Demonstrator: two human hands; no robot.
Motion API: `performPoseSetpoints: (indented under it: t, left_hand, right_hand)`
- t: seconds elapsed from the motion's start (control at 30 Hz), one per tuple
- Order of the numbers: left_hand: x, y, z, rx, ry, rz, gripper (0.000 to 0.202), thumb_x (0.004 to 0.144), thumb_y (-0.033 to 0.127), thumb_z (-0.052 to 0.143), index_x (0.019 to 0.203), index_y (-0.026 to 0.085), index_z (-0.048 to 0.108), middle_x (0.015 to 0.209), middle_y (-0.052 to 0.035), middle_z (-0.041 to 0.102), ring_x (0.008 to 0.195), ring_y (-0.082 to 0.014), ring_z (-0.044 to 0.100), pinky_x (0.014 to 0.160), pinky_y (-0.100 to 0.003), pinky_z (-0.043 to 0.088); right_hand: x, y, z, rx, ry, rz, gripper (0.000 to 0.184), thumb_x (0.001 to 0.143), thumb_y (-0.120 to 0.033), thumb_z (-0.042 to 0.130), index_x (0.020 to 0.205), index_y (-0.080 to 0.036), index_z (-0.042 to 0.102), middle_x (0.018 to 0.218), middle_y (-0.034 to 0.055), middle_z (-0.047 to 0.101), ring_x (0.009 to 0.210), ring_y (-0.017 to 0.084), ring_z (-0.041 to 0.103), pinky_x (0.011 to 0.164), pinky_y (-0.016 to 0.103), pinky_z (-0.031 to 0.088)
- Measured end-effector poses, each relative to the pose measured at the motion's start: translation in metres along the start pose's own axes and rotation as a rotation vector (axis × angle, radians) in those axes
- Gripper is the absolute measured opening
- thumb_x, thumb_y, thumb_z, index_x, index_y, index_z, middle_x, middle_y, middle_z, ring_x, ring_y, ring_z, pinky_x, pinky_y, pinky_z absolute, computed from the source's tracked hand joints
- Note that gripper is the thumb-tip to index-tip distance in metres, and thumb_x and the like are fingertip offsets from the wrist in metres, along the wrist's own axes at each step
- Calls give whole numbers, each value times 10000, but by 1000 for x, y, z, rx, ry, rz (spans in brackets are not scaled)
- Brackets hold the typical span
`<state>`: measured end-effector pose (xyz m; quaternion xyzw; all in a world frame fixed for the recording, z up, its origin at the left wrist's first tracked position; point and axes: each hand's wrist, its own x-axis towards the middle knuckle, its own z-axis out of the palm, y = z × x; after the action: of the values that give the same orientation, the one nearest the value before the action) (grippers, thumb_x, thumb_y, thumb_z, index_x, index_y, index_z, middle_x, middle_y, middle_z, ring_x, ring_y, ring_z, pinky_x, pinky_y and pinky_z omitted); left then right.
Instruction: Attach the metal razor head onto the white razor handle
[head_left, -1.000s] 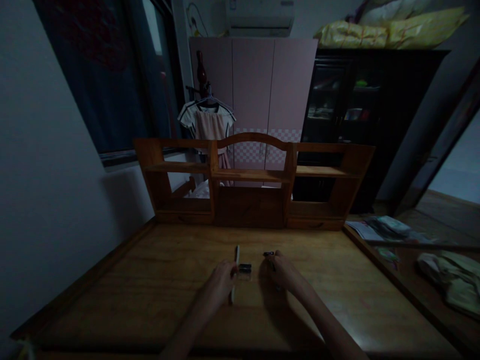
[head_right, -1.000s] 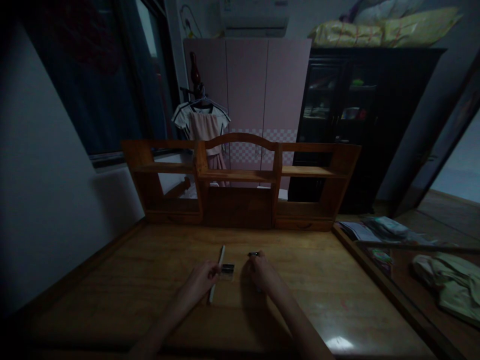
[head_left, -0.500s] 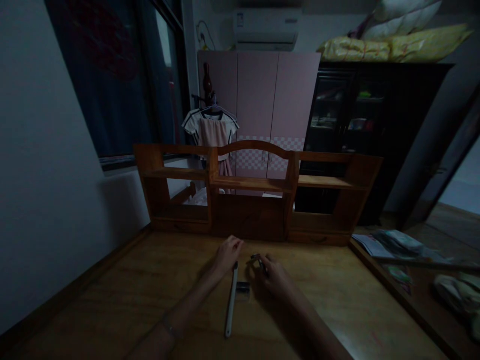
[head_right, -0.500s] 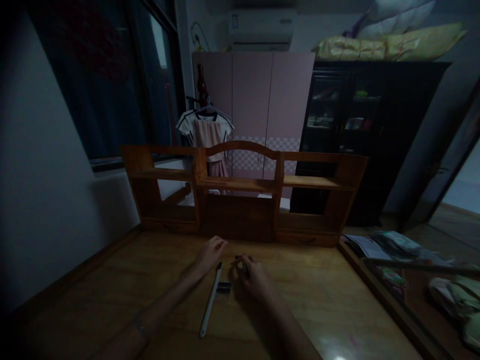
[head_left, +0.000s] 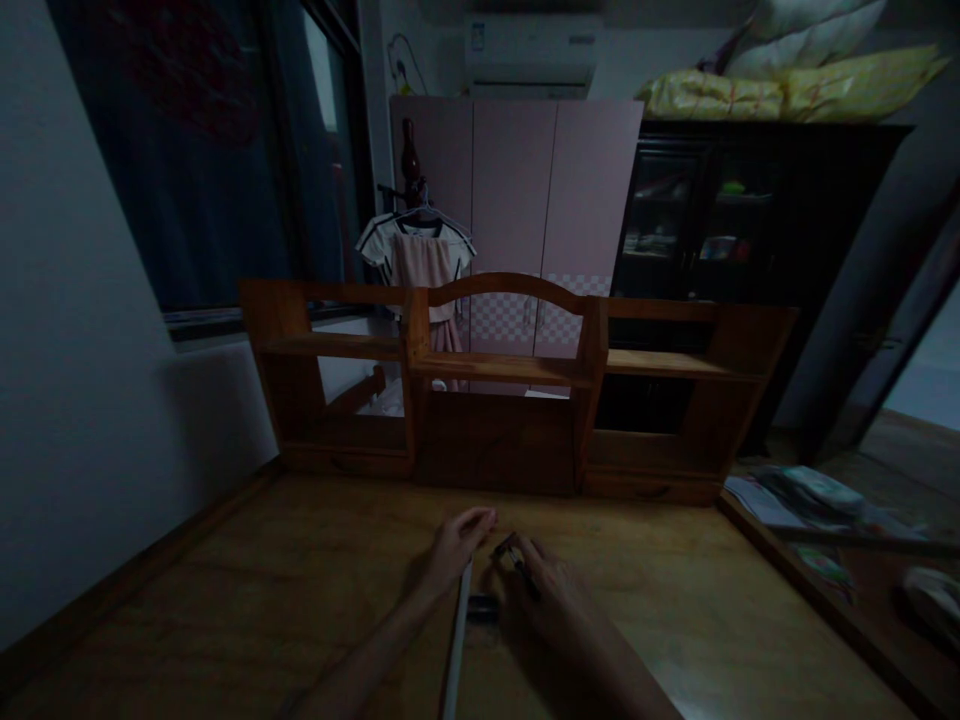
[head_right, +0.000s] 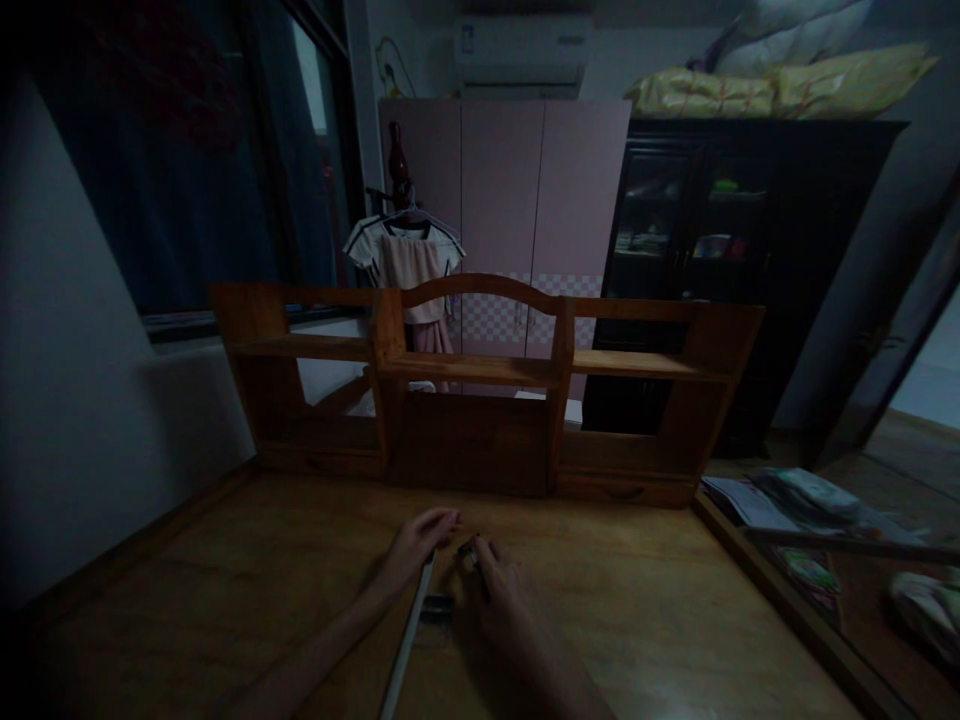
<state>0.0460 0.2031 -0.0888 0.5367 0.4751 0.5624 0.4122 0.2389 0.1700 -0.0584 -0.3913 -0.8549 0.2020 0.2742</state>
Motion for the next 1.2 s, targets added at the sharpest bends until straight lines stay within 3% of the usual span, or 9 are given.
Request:
performPoseSetpoints:
  t: [0.1, 0.23, 0.4, 0.53, 0.73, 0.93, 1.2]
  left_hand:
    - [-1, -3, 2, -113, -54, -62, 436, 774, 468, 655, 1002, 97, 669, 1007, -137, 685, 938, -241, 648, 832, -323, 500]
    - [-4, 2, -3, -82, -45, -55, 420, 741, 444, 699, 989, 105, 693, 998, -136, 694, 912, -229, 653, 811, -296, 499]
    - [-6, 11, -5, -141, -64, -67, 432, 704, 419, 740, 1015, 121, 701, 1001, -122, 697, 861, -199, 656, 792, -286, 505]
    - [-4, 8, -4, -257, -60, -64, 425, 654, 414, 778, 948, 113, 713, 940, -113, 706, 818, -197, 659, 808, -313, 510]
    - [-4, 7, -5, -272, -89, -58, 390, 701, 410, 748, 937, 102, 713, 911, -116, 702, 778, -193, 658, 787, -318, 515]
    - [-8, 14, -5, -300, -136, -73, 358, 731, 407, 725, 909, 97, 717, 904, -119, 699, 783, -196, 654, 760, -300, 512]
    - [-11, 17, -1, -351, -184, -107, 365, 738, 397, 722, 917, 80, 708, 922, -125, 699, 796, -202, 662, 778, -305, 511]
  right_hand:
    - [-1, -2, 1, -52, 5, -23, 353, 947, -326, 386, 1283, -255, 466, 1135, 86, 611, 923, 197, 621, 765, 273, 447]
    - [1, 6, 4, -114, 71, -35, 376, 890, -221, 450, 1266, -221, 472, 1165, 107, 590, 989, 217, 597, 819, 304, 449]
    - [5, 9, 1, -88, 174, -76, 317, 926, -182, 374, 1210, -229, 505, 1095, 88, 574, 911, 189, 598, 776, 291, 467]
    - [6, 4, -4, -52, 182, -100, 280, 937, -187, 377, 1154, -254, 541, 1073, 59, 557, 853, 163, 594, 744, 264, 464]
    - [3, -2, -7, -8, 154, -96, 302, 942, -191, 345, 1181, -243, 523, 1065, 62, 570, 868, 167, 582, 758, 265, 439]
    - [2, -3, -8, 37, 117, -55, 251, 939, -311, 392, 1102, -224, 561, 965, 63, 637, 852, 190, 594, 746, 277, 424]
    - [3, -2, -12, 128, 141, -7, 338, 948, -441, 373, 1048, -209, 598, 892, 56, 663, 801, 177, 599, 725, 272, 424]
